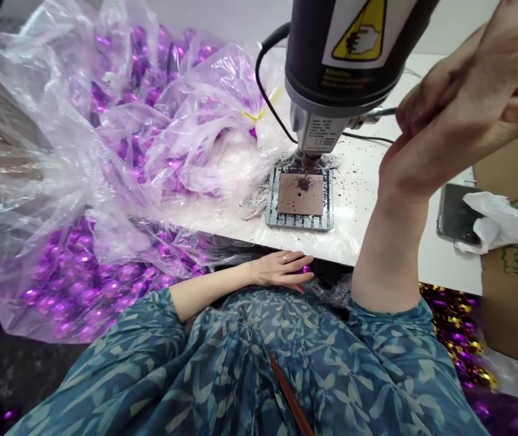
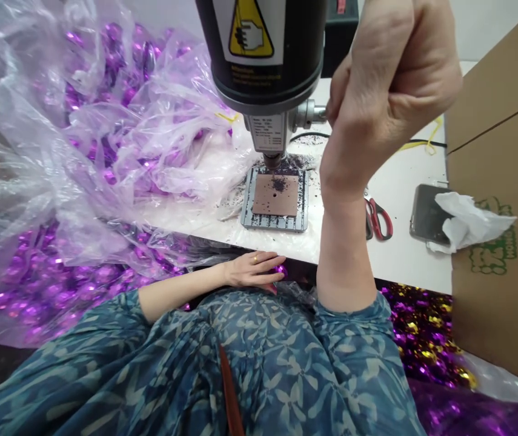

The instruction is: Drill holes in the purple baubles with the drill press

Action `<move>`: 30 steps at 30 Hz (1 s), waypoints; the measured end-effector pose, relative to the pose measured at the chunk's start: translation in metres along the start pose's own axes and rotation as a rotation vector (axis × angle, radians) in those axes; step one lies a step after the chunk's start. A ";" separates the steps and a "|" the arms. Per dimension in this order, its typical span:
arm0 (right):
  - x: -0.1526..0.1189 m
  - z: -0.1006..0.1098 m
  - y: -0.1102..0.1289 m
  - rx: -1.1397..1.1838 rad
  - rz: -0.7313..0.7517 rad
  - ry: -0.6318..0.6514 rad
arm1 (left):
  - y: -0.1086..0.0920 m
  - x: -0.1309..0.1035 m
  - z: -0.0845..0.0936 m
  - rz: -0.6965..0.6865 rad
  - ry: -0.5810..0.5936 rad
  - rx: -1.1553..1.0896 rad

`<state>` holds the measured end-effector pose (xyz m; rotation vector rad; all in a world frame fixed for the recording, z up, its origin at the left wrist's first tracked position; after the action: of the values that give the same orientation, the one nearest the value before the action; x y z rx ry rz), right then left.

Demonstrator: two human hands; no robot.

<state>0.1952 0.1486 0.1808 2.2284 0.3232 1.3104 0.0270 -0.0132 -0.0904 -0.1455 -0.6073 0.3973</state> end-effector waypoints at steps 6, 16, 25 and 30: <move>-0.003 0.003 0.004 0.077 0.138 -0.070 | 0.159 0.041 0.087 0.610 -0.634 -0.034; -0.005 0.009 0.006 0.088 0.173 -0.040 | 0.339 0.109 0.106 1.287 0.048 0.194; -0.005 0.009 -0.002 0.137 0.218 -0.074 | 0.358 0.095 0.080 1.166 -0.303 -0.110; -0.005 0.008 -0.006 0.146 0.275 -0.094 | 0.366 0.103 0.074 1.119 -0.237 -0.120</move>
<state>0.2003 0.1490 0.1703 2.5186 0.0806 1.3501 -0.0560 0.3644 -0.0671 -0.5649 -0.7448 1.4751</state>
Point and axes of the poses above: each hand's wrist, its own x-axis towards the middle knuckle, its own z-axis out of the back of the hand, y = z × x, the point moved 3 cm from there along x, towards the middle knuckle, and after that the axes turned 13 degrees about z, right-handed, at the moved point
